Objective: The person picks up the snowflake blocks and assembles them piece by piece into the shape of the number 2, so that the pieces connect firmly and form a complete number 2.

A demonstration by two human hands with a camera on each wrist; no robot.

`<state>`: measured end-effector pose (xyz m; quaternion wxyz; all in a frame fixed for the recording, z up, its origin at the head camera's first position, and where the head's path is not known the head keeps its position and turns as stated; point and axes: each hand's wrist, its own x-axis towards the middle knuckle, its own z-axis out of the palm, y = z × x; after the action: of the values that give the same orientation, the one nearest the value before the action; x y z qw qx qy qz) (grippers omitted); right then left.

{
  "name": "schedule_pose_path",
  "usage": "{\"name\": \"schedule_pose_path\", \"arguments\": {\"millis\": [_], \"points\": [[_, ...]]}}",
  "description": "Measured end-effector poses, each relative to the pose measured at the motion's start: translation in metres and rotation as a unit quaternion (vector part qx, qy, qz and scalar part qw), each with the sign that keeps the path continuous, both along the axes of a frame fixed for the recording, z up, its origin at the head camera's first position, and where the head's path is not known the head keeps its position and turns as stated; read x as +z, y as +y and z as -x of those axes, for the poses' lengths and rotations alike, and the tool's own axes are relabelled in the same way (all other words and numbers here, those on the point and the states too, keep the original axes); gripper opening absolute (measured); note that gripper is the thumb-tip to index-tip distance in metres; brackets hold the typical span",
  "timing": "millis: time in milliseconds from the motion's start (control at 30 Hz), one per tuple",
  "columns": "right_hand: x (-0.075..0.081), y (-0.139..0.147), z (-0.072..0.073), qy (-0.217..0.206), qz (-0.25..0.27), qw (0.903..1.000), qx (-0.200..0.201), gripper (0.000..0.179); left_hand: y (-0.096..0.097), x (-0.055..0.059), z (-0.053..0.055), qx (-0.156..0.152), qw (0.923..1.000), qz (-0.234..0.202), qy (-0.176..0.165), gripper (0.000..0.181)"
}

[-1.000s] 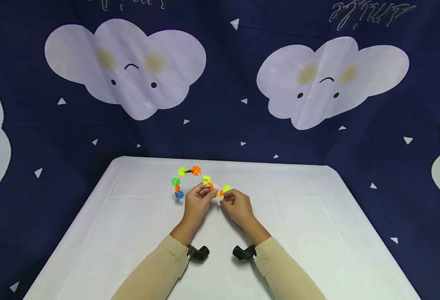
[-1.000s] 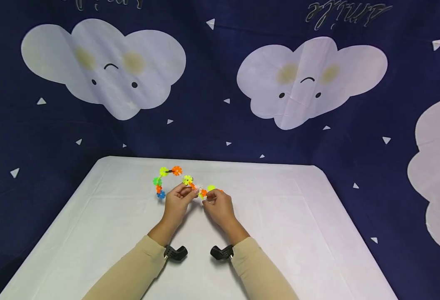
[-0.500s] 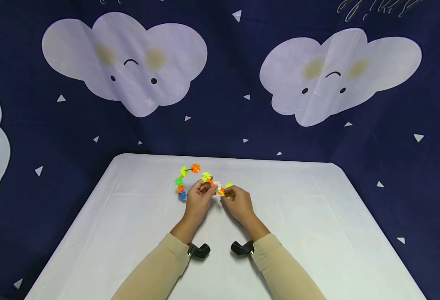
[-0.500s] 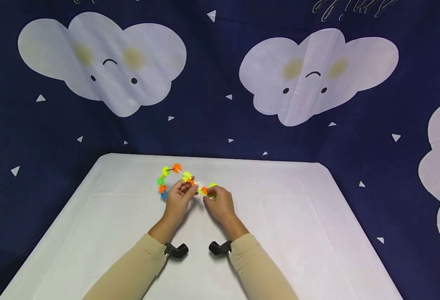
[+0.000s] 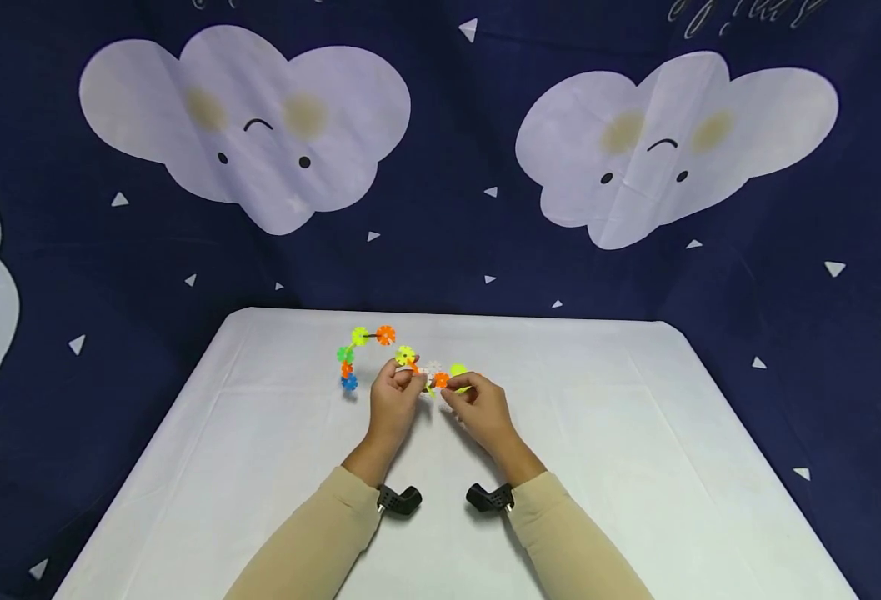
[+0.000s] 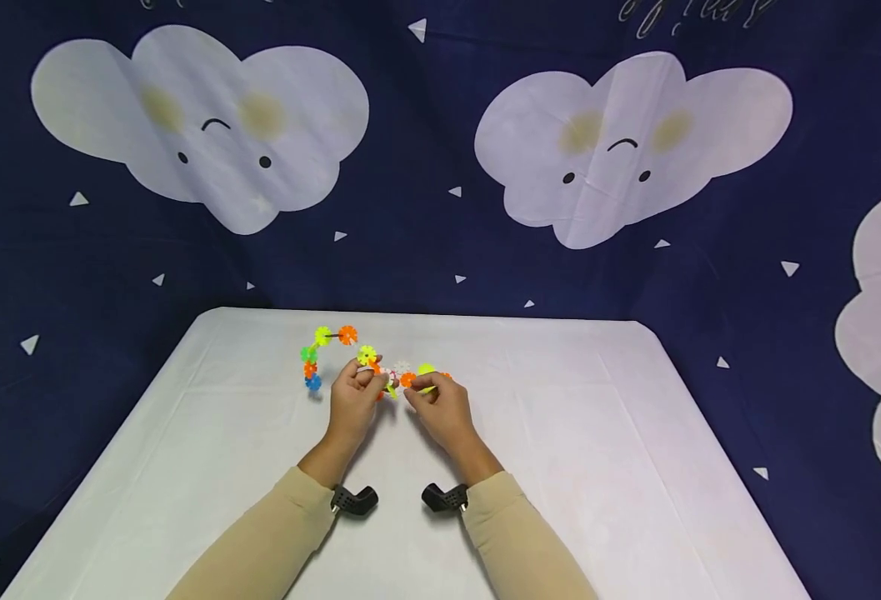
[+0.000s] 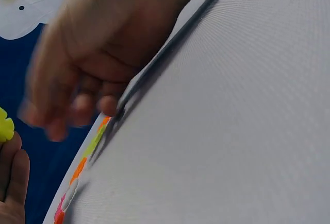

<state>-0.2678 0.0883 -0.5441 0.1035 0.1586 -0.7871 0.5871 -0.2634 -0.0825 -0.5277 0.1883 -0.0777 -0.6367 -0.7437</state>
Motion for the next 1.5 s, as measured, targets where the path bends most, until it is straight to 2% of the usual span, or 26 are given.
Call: {"name": "schedule_pose_path", "arguments": {"millis": [100,200,267,367,400,467,600,667,733,800,867,1033,1133,1233,1333,1400,1500], "points": [[0.001,-0.003,-0.006,0.017,0.061,0.9959,0.064,0.016,0.001,-0.009,0.006,0.018,0.9998,0.01,-0.003,0.022],[0.001,-0.01,-0.009,0.084,0.055,0.9919,0.079,0.018,0.003,-0.011,0.007,0.019,0.9997,0.017,-0.006,0.02],[0.003,-0.015,-0.01,0.141,0.033,0.9881,0.051,0.017,0.003,-0.011,0.008,-0.006,0.9999,0.009,-0.009,0.022],[0.01,-0.019,-0.013,0.211,0.017,0.9772,-0.005,0.015,0.002,-0.011,0.008,-0.086,0.9953,-0.042,-0.015,0.029],[0.013,-0.02,-0.015,0.226,0.018,0.9737,-0.021,0.016,0.002,-0.011,0.009,-0.12,0.9901,-0.071,-0.018,0.032],[0.022,-0.021,-0.019,0.25,0.023,0.9668,-0.046,0.016,0.0,-0.011,0.01,-0.195,0.9711,-0.135,-0.025,0.036],[0.034,-0.021,-0.024,0.277,0.052,0.9576,-0.061,0.013,-0.005,-0.011,0.012,-0.313,0.9197,-0.233,-0.042,0.04],[0.036,-0.022,-0.026,0.29,0.065,0.9532,-0.054,0.014,-0.007,-0.011,0.012,-0.348,0.899,-0.261,-0.047,0.04],[0.036,-0.024,-0.027,0.303,0.076,0.9491,-0.042,0.015,-0.009,-0.01,0.012,-0.37,0.8841,-0.28,-0.052,0.037],[0.038,-0.027,-0.029,0.312,0.08,0.9462,-0.033,0.018,-0.01,-0.01,0.011,-0.387,0.873,-0.292,-0.054,0.034],[0.037,-0.028,-0.029,0.315,0.086,0.945,-0.023,0.019,-0.011,-0.008,0.01,-0.401,0.8657,-0.295,-0.051,0.032],[0.023,-0.026,-0.02,0.318,0.079,0.9447,-0.008,0.022,-0.014,-0.006,0.009,-0.423,0.8506,-0.31,-0.041,0.035],[0.011,-0.019,-0.012,0.315,0.067,0.9466,-0.001,0.025,-0.017,-0.005,0.011,-0.423,0.8461,-0.322,-0.036,0.037],[0.006,-0.01,-0.007,0.305,0.064,0.9502,0.001,0.026,-0.021,-0.005,0.014,-0.416,0.8476,-0.328,-0.033,0.038],[0.005,0.0,-0.003,0.295,0.049,0.954,-0.026,0.022,-0.024,-0.005,0.016,-0.405,0.8511,-0.332,-0.035,0.039],[0.004,0.004,0.001,0.28,0.019,0.9584,-0.051,0.019,-0.026,-0.005,0.018,-0.4,0.8523,-0.335,-0.036,0.039],[0.001,0.008,0.005,0.224,-0.058,0.9696,-0.08,0.016,-0.027,-0.005,0.018,-0.394,0.8549,-0.335,-0.039,0.038]]}}
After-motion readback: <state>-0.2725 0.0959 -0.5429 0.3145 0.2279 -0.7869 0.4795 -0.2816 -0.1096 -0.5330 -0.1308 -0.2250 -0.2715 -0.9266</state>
